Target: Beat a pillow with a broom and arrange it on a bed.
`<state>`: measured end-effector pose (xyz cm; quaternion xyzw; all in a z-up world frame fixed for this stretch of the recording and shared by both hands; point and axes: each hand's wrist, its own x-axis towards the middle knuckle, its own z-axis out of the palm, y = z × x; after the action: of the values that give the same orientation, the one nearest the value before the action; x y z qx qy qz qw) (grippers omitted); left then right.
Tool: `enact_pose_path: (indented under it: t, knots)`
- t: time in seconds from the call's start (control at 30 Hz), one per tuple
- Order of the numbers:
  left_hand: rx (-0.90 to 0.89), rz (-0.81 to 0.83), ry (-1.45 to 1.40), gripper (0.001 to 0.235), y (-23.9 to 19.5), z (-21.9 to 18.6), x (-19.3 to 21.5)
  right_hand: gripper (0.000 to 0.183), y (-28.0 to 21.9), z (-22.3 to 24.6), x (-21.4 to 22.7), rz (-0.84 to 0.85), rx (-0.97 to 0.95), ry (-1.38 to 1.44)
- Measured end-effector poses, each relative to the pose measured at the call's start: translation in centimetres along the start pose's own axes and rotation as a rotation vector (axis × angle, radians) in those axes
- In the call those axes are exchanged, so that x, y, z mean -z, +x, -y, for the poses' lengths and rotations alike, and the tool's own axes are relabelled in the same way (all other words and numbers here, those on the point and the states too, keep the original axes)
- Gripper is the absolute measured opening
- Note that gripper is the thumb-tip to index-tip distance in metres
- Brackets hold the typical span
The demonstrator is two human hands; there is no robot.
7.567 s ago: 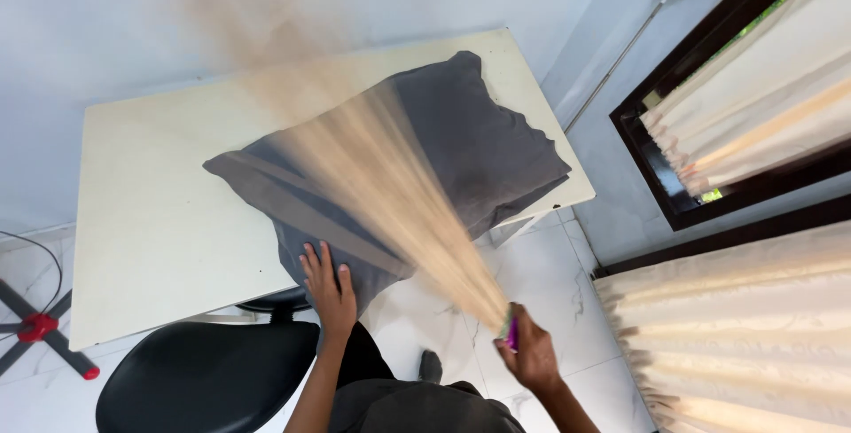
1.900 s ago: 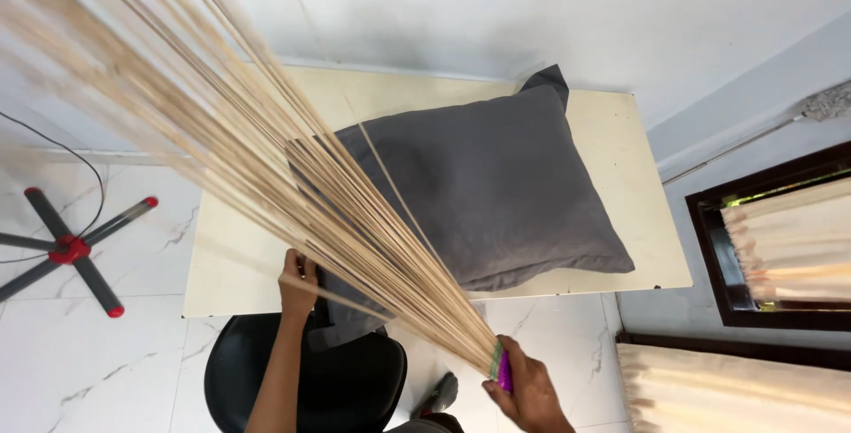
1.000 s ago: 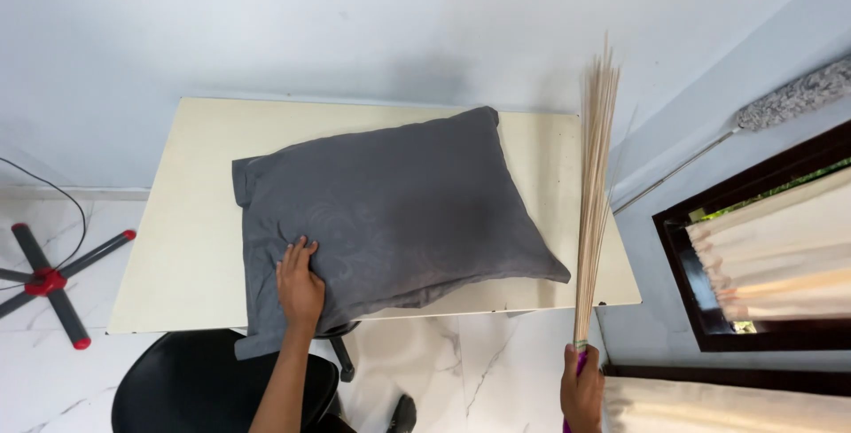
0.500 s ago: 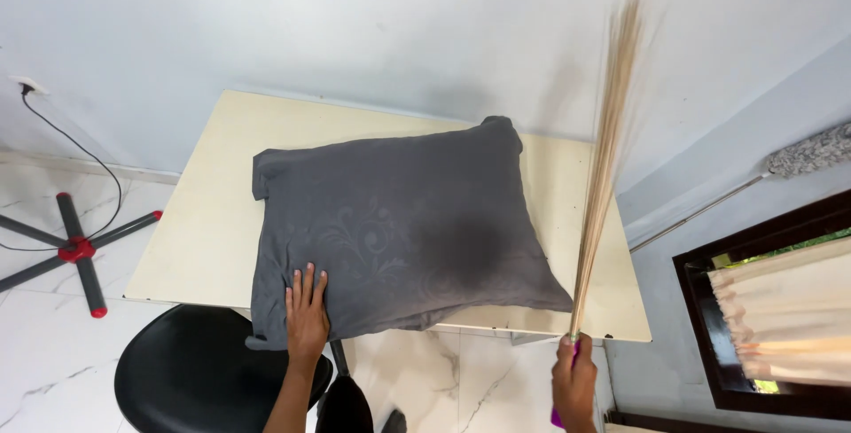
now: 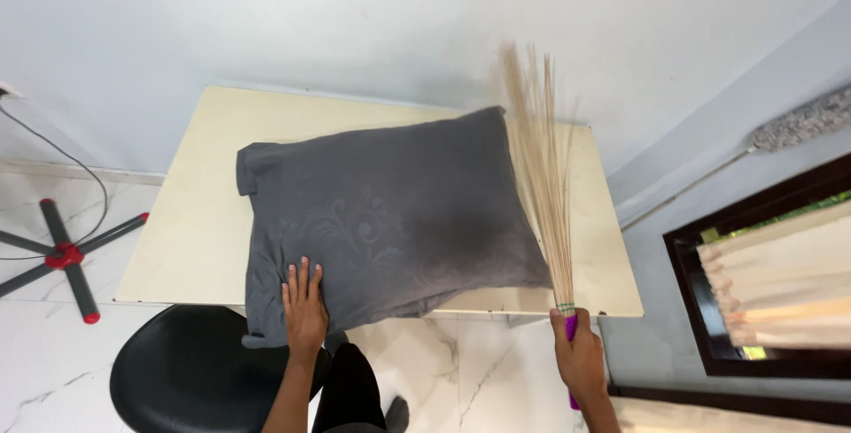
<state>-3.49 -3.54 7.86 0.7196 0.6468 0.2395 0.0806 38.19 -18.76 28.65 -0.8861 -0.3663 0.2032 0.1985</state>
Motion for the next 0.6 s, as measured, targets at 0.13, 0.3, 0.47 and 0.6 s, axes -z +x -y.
enact_pose_path:
  t: [0.13,0.3,0.47,0.6]
  knots:
    - [-0.005,-0.043,-0.065,0.056,0.0,-0.6,0.3,0.038,-1.7,-3.6,-3.1,-0.059,0.091,0.261]
    - [-0.001,-0.071,-0.081,0.054,1.0,-0.7,0.9,0.04,-0.3,-7.3,-5.8,-0.017,0.131,-0.189]
    - [0.014,-0.078,-0.116,0.053,2.1,-1.2,1.7,0.038,1.4,-13.9,-7.1,-0.139,-0.067,0.001]
    - [0.021,-0.096,-0.138,0.053,2.4,-1.3,1.7,0.03,-1.7,-12.6,-8.1,-0.216,0.194,0.444]
